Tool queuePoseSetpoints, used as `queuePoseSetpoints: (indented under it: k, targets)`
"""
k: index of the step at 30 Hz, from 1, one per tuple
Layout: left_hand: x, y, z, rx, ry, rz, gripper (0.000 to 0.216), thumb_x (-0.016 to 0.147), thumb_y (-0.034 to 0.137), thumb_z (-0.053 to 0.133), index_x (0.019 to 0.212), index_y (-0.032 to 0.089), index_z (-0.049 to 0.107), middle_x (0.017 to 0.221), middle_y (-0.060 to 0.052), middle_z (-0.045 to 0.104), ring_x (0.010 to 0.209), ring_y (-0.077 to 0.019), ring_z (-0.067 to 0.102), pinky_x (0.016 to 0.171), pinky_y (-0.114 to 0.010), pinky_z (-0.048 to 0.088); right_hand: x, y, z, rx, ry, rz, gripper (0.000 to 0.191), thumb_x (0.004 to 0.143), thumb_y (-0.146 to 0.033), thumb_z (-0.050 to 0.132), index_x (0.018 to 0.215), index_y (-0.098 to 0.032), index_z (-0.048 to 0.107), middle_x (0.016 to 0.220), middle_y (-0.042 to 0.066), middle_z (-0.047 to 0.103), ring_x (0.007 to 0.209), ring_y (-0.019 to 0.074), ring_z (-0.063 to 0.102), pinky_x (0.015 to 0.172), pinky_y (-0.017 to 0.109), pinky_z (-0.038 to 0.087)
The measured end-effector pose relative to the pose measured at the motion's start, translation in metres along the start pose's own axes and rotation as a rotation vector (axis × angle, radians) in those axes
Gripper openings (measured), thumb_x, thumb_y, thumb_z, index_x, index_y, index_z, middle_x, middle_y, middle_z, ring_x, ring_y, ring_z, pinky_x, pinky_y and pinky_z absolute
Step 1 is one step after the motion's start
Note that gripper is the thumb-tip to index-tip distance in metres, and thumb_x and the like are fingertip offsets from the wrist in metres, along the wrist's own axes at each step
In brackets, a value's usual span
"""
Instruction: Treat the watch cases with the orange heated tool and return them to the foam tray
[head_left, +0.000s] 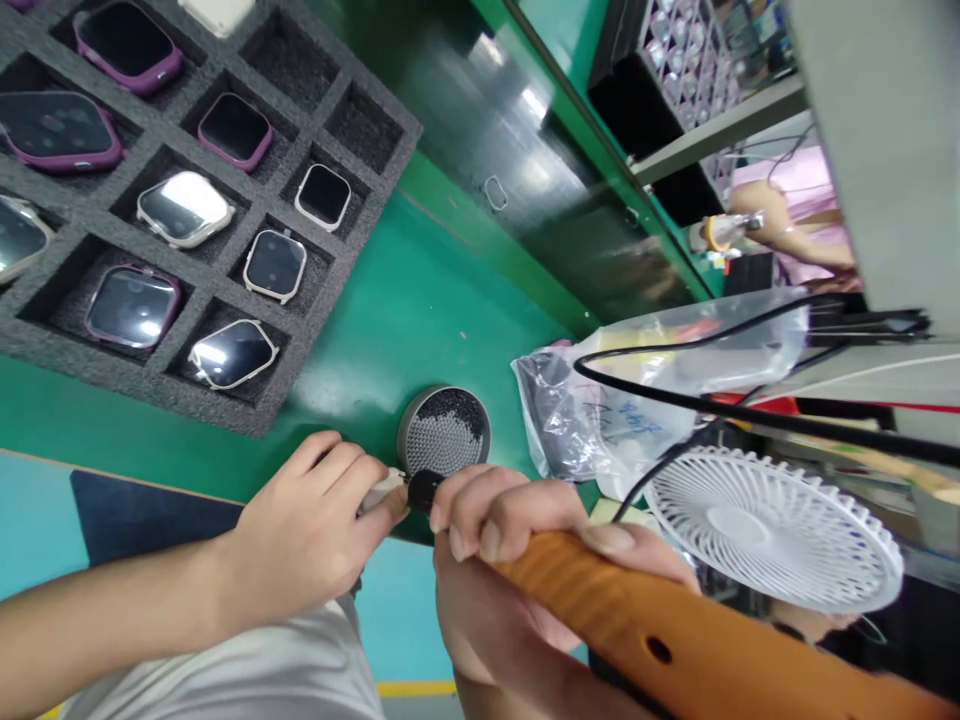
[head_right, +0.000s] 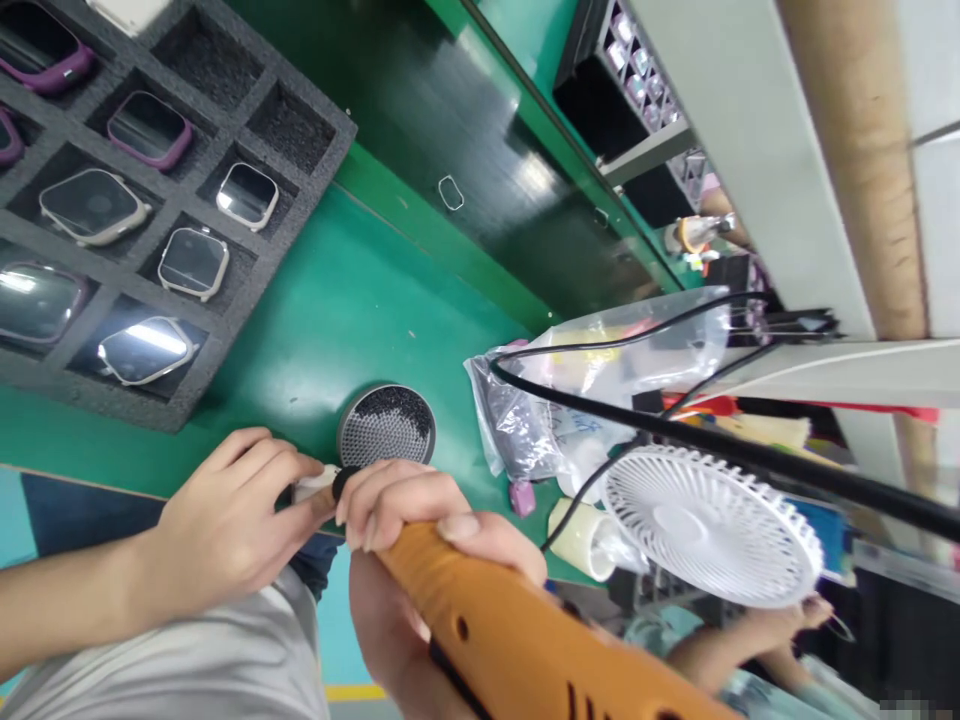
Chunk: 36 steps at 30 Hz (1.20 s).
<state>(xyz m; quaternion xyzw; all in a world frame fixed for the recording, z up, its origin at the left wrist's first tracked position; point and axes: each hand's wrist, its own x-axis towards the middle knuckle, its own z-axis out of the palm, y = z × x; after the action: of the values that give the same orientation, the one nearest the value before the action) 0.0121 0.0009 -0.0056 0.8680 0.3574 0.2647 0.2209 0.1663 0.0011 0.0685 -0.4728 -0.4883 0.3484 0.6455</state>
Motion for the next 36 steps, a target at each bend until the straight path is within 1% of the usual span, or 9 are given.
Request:
queuePoseSetpoints:
  k: [3, 6, 9, 14, 17, 22, 28, 32, 36]
  targets:
    - [0.0, 0.0, -0.002, 0.042, 0.029, 0.005, 0.021, 0.097, 0.023, 0.065, 0.117, 0.022, 0.072, 0.107, -0.007, 0.071, 0.098, -0.0248, 0.06, 0.092, -0.046, 0.045, 0.006, -0.003, -0.01, 0.004, 0.03, 0.02, 0.045, 0.096, -0.068, 0.05, 0.115, -0.029, 0.059, 0.081, -0.004, 0.06, 0.061, 0.0153, 0.059, 0.054, 0.039, 0.053]
    - [-0.002, -0.002, -0.004, 0.035, 0.004, 0.067, 0.03, 0.097, 0.02, 0.061, 0.126, 0.017, 0.07, 0.13, -0.009, 0.069, 0.116, -0.0287, 0.06, 0.103, -0.051, 0.043, 0.011, -0.002, -0.02, 0.017, 0.152, -0.045, 0.049, 0.097, -0.07, 0.041, 0.114, -0.029, 0.06, 0.08, -0.005, 0.057, 0.059, 0.0138, 0.055, 0.053, 0.037, 0.05]
    - [-0.004, -0.003, -0.003, 0.018, -0.04, 0.13, 0.036, 0.096, 0.015, 0.054, 0.129, 0.013, 0.068, 0.14, -0.011, 0.066, 0.123, -0.0318, 0.058, 0.108, -0.055, 0.041, 0.013, 0.004, -0.026, 0.036, 0.145, -0.038, 0.048, 0.093, -0.072, 0.048, 0.115, -0.03, 0.061, 0.081, -0.004, 0.057, 0.06, 0.0146, 0.055, 0.052, 0.036, 0.049]
    - [-0.001, 0.0, -0.001, 0.104, 0.013, 0.042, 0.027, 0.097, 0.024, 0.065, 0.121, 0.015, 0.071, 0.125, -0.011, 0.071, 0.111, -0.0285, 0.063, 0.103, -0.05, 0.047, 0.011, 0.009, -0.028, 0.044, 0.139, -0.012, 0.049, 0.096, -0.07, 0.042, 0.114, -0.029, 0.06, 0.082, -0.003, 0.059, 0.062, 0.016, 0.059, 0.054, 0.037, 0.05]
    - [0.001, 0.002, -0.003, 0.097, -0.008, 0.031, 0.027, 0.097, 0.03, 0.066, 0.12, 0.015, 0.071, 0.126, -0.012, 0.071, 0.115, -0.0296, 0.063, 0.104, -0.052, 0.048, 0.009, 0.01, -0.027, 0.034, 0.182, -0.001, 0.051, 0.096, -0.072, 0.039, 0.113, -0.029, 0.059, 0.081, -0.003, 0.058, 0.062, 0.0156, 0.058, 0.054, 0.037, 0.049]
    - [-0.005, -0.001, -0.004, -0.001, -0.069, 0.072, 0.032, 0.093, 0.019, 0.06, 0.124, 0.014, 0.07, 0.143, -0.013, 0.065, 0.128, -0.0329, 0.059, 0.114, -0.056, 0.043, 0.009, 0.011, -0.026, 0.005, 0.197, -0.005, 0.054, 0.096, -0.075, 0.033, 0.113, -0.03, 0.059, 0.081, -0.004, 0.058, 0.061, 0.0148, 0.057, 0.054, 0.037, 0.049]
    - [-0.004, -0.002, -0.003, 0.008, -0.035, 0.068, 0.027, 0.094, 0.016, 0.062, 0.119, 0.016, 0.072, 0.136, -0.01, 0.069, 0.122, -0.0302, 0.062, 0.112, -0.054, 0.045, 0.009, 0.014, -0.027, 0.015, 0.193, -0.005, 0.072, 0.095, -0.081, 0.011, 0.112, -0.031, 0.06, 0.078, -0.003, 0.059, 0.059, 0.0151, 0.057, 0.052, 0.037, 0.049]
    - [-0.001, -0.002, -0.003, 0.031, 0.002, 0.061, 0.02, 0.098, 0.022, 0.068, 0.117, 0.019, 0.073, 0.127, -0.008, 0.072, 0.117, -0.0275, 0.064, 0.108, -0.051, 0.047, 0.01, 0.011, -0.026, 0.026, 0.179, -0.014, 0.069, 0.097, -0.078, 0.013, 0.112, -0.03, 0.061, 0.078, -0.003, 0.059, 0.059, 0.0152, 0.058, 0.051, 0.037, 0.049]
    - [0.0, -0.001, -0.001, 0.012, 0.024, 0.05, 0.021, 0.098, 0.029, 0.071, 0.117, 0.02, 0.074, 0.122, -0.006, 0.073, 0.112, -0.0244, 0.065, 0.106, -0.049, 0.047, 0.01, 0.001, -0.025, -0.038, 0.194, -0.051, 0.057, 0.099, -0.074, 0.029, 0.111, -0.028, 0.061, 0.076, -0.004, 0.059, 0.058, 0.014, 0.057, 0.051, 0.037, 0.052]
